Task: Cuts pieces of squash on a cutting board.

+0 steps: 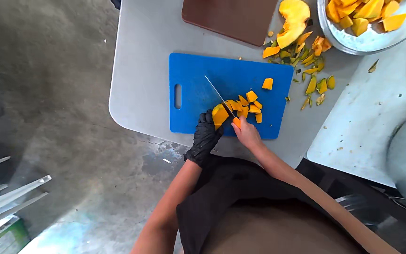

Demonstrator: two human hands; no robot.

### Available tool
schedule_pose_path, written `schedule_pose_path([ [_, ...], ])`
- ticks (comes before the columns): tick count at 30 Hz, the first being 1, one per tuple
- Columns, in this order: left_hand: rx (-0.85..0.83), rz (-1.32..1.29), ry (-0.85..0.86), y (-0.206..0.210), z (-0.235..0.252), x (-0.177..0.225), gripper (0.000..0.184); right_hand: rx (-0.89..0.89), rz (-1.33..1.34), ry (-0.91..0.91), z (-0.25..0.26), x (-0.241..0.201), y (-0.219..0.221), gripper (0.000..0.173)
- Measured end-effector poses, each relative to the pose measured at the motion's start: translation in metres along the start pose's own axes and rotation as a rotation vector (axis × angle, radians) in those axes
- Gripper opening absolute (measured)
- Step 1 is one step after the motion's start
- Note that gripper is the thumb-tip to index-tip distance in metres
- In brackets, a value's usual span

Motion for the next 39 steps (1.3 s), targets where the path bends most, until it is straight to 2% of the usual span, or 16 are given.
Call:
schedule_pose_path([
  [4,-0.049,0.046,0.02,-0.008,0.01,0.007,0.076,0.081,0.063,0.015,-0.014,0.012,-0.016,0.043],
  [8,0.026,0.005,0.047,-0.011,-0.004,0.002,0.087,0.128,0.054,-0.076,-0.032,0.002,-0.018,0.04],
  [13,0.06,0.042,-0.022,-0.001,-0.008,0.0,0.074,0.076,0.028,-0.076,-0.038,-0.004,-0.002,0.04],
  [17,0.052,0.063,-0.029,0.003,-0.006,0.0,0.07,0.043,0.003,-0.007,-0.033,-0.004,0.009,0.041],
  [21,0.051,0.084,0.001,0.003,-0.004,-0.002,0.071,0.006,0.003,0.097,-0.007,-0.011,0.014,0.043],
  [24,0.048,0.089,-0.007,-0.002,-0.002,-0.002,0.071,0.029,0.011,0.074,0.002,-0.015,0.014,0.043],
  [28,0.061,-0.081,-0.036,-0.013,0.001,-0.006,0.064,0.054,0.119,0.048,0.001,0.004,0.003,0.044],
  [34,-0.131,-0.845,-0.202,-0.013,0.003,-0.021,0.052,0.076,0.15,0.087,-0.004,0.031,-0.022,0.045],
  [36,-0.173,-0.943,-0.214,-0.005,-0.003,-0.025,0.053,0.072,0.167,0.09,-0.009,0.03,-0.026,0.045],
  [39,-0.18,-0.952,-0.239,0.005,-0.004,-0.023,0.05,0.081,0.247,0.086,-0.018,0.027,-0.027,0.044],
])
Point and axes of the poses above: each hand's wrist, its own z-axis towards the middle knuckle, its own y-axis out of the palm, x = y × z, the point moved 8 cm from there along z, towards the middle knuckle, and after that the axes turned 6 degrees about -z, right-handed, at the moved point
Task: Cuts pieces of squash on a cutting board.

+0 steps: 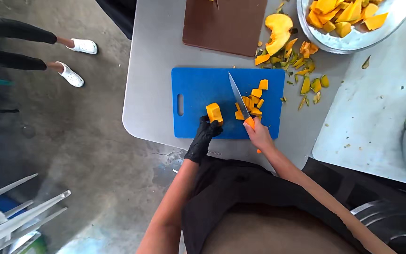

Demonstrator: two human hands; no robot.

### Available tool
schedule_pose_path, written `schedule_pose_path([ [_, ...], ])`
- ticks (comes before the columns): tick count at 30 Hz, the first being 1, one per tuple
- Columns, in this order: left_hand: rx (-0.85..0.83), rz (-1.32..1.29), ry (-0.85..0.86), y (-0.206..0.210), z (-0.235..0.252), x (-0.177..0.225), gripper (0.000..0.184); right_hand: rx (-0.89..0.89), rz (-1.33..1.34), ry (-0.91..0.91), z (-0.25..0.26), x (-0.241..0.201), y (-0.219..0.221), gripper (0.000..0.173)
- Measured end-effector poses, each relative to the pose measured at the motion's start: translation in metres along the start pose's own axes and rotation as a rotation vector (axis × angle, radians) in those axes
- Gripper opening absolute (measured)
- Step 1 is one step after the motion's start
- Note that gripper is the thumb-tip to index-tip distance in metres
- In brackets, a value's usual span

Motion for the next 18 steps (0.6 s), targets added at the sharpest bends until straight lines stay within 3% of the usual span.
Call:
schedule_pose_path([
  [4,0.029,0.127,-0.006,0.005,0.0,-0.001,0.052,-0.033,0.05,-0.009,-0.007,0.003,0.004,0.043],
  [8,0.096,0.284,-0.013,-0.005,-0.005,0.001,0.049,0.113,0.082,-0.193,-0.022,-0.002,0.0,0.041],
  [10,0.083,0.318,-0.01,-0.01,-0.014,0.005,0.048,0.1,0.084,-0.21,-0.027,-0.004,0.002,0.041],
  [18,0.108,0.241,-0.012,-0.011,-0.022,0.016,0.035,0.047,0.025,-0.289,-0.042,-0.015,0.01,0.041],
])
Point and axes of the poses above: each hand's wrist, its own z-axis towards the middle knuckle, its own y-axis out of the palm, x = y × z, the point moved 8 cm from there along z, towards the middle knuckle, and after that the axes turned 6 degrees about -z, right-handed, at the moved point
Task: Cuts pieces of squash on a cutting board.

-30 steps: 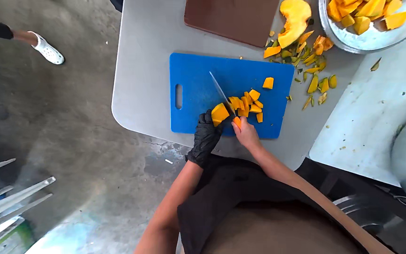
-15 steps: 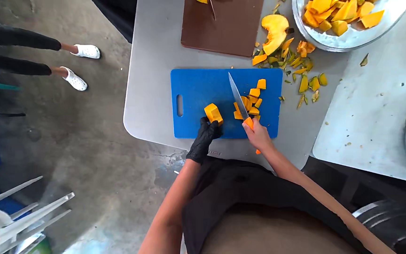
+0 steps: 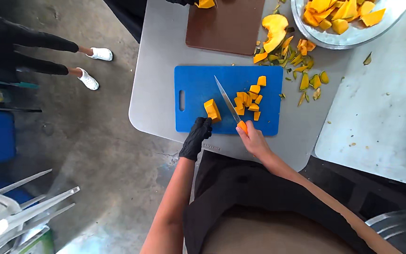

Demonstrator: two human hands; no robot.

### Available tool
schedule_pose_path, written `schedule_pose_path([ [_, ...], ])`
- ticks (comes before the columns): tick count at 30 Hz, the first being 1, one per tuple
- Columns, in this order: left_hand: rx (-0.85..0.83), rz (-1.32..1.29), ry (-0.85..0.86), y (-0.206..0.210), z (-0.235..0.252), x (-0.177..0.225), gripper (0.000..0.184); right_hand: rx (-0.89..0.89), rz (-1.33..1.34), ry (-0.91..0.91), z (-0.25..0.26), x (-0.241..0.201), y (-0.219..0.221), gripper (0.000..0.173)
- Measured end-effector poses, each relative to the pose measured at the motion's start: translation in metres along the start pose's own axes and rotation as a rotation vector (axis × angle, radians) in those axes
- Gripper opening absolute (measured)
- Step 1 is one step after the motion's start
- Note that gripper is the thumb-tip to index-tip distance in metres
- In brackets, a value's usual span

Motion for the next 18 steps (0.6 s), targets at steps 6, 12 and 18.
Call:
schedule_pose_path([
  [6,-0.079,0.024,0.041,-0.017,-0.009,-0.009,0.039,0.007,-0.029,0.027,-0.005,-0.014,0.003,0.04],
  [12,-0.206,0.183,-0.037,-0.026,0.012,0.013,0.037,0.068,-0.02,0.099,-0.014,-0.033,0.014,0.041],
  [18,-0.02,0.435,0.214,-0.079,0.037,0.068,0.041,0.168,-0.039,0.065,-0.019,-0.05,0.042,0.044],
])
Point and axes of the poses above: each hand's wrist, its own z-axis towards the middle knuckle, its own y-axis out of the palm, x = y × z, the point moved 8 cm from there along z, towards the middle knuckle, and after that the axes turned 6 degrees about -z, right-handed, at the moved point
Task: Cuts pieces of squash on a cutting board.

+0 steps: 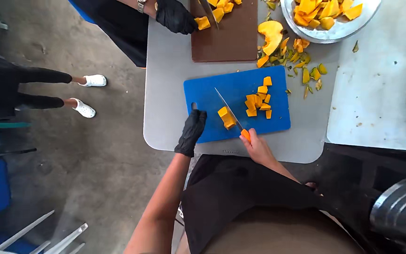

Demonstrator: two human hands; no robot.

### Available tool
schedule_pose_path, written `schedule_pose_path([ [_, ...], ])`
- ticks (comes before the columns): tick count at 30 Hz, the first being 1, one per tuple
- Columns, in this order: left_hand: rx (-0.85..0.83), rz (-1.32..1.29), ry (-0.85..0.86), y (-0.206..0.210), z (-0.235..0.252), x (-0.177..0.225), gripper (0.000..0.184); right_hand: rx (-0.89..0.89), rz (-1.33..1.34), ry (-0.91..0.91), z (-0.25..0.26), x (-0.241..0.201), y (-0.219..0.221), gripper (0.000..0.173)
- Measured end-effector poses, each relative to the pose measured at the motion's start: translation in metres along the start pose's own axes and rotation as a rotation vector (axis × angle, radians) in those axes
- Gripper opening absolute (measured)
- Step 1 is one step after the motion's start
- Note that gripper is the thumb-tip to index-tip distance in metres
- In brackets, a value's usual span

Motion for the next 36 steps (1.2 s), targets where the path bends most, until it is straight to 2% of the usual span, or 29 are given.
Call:
schedule_pose_path([
  [5,0.106,0.16,0.363,-0.027,0.039,0.069,0.038,0.028,-0.006,0.053,0.002,-0.01,0.005,0.044],
  [8,0.089,0.18,0.544,-0.015,0.054,0.108,0.035,0.015,-0.044,0.069,0.002,-0.01,0.008,0.045],
  [12,0.002,0.285,0.699,0.016,0.07,0.13,0.039,-0.006,-0.086,0.095,0.002,-0.011,0.013,0.045],
  [16,-0.105,0.349,0.691,0.038,0.081,0.122,0.044,0.0,-0.104,0.087,0.001,-0.012,0.018,0.044],
  [22,-0.129,0.377,0.698,0.045,0.086,0.105,0.045,0.042,-0.142,0.079,0.0,-0.018,0.02,0.041],
  [27,-0.169,0.461,0.681,0.054,0.09,0.104,0.044,-0.044,-0.201,0.204,0.003,-0.017,0.022,0.042],
  [30,-0.206,0.531,0.753,0.06,0.089,0.112,0.035,-0.084,-0.208,0.244,0.008,-0.019,0.023,0.042],
  [33,-0.305,0.582,0.882,0.072,0.081,0.122,0.027,-0.131,-0.188,0.3,0.012,-0.021,0.024,0.042],
  [36,-0.466,0.619,0.844,0.086,0.079,0.119,0.033,-0.132,-0.187,0.311,0.015,-0.022,0.026,0.042],
])
Point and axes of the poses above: each hand's wrist, its own z-axis towards the middle knuckle, its own y-axis out of the palm, x = y × z, the point moved 8 cm from there along z, towards the middle knuckle, and after that the axes turned 6 degrees about -z, right-handed, at the moved point
